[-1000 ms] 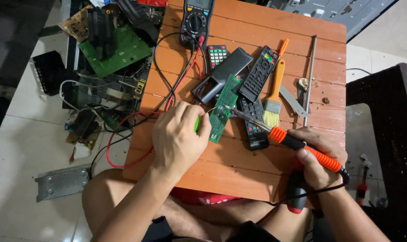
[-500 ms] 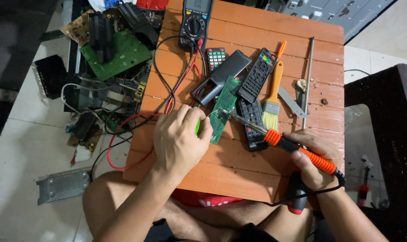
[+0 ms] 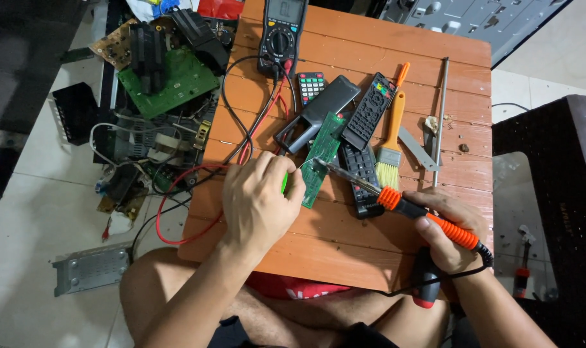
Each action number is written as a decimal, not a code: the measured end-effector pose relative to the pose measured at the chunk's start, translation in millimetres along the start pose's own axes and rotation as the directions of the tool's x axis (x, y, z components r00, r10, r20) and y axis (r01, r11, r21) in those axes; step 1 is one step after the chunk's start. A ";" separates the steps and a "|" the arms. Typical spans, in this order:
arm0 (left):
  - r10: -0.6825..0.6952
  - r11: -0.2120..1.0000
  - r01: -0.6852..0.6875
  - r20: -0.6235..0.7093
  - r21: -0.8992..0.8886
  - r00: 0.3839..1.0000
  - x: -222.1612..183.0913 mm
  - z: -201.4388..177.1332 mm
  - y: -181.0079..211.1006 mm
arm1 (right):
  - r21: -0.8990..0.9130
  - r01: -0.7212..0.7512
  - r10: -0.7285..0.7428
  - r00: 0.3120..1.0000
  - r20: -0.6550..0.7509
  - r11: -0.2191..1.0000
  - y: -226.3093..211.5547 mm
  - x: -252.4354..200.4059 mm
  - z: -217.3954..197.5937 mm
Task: Repairing an electronic circuit board by soldering components and testing with a multimeter.
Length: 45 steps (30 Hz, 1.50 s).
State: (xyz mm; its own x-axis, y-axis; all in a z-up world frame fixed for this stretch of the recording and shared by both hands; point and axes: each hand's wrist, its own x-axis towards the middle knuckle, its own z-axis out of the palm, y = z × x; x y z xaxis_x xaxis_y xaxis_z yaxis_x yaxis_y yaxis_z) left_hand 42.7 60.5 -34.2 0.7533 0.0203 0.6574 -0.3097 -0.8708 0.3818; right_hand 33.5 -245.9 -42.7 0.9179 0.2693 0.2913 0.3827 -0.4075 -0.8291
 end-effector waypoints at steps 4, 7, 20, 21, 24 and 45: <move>0.007 1.000 -0.007 0.000 0.005 1.000 -4.1 8.5 -5.4 | 0.027 -0.004 0.004 1.000 0.005 1.000 6.2 1.3 1.7; 0.039 0.999 -0.038 -0.090 0.019 0.995 -10.7 23.9 -16.2 | -0.036 0.158 -0.161 0.985 -0.065 0.987 15.5 5.4 5.2; 0.033 0.999 -0.034 -0.084 -0.016 0.996 -10.0 18.7 -14.9 | -0.011 0.155 -0.156 0.985 -0.074 0.988 11.9 5.5 5.6; 0.032 0.999 -0.034 -0.085 -0.020 0.996 -9.4 17.4 -14.1 | -0.020 0.157 -0.158 0.985 -0.075 0.987 13.0 5.4 5.3; 0.027 0.999 -0.029 -0.084 -0.016 0.996 -12.1 21.1 -17.0 | -0.017 0.153 -0.154 0.986 -0.067 0.988 11.6 5.1 5.5; 0.027 1.000 -0.027 -0.083 -0.001 0.996 -12.1 20.8 -15.5 | 0.032 0.192 -0.190 0.980 -0.050 0.981 10.7 6.7 4.3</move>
State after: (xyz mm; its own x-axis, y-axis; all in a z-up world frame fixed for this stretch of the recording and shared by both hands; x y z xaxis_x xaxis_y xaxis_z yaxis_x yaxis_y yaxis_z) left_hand 50.4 63.5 -61.6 0.6935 0.0375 0.7195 -0.3310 -0.8704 0.3644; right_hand 43.3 -244.7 -51.6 0.8324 0.2977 0.4674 0.5483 -0.3204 -0.7724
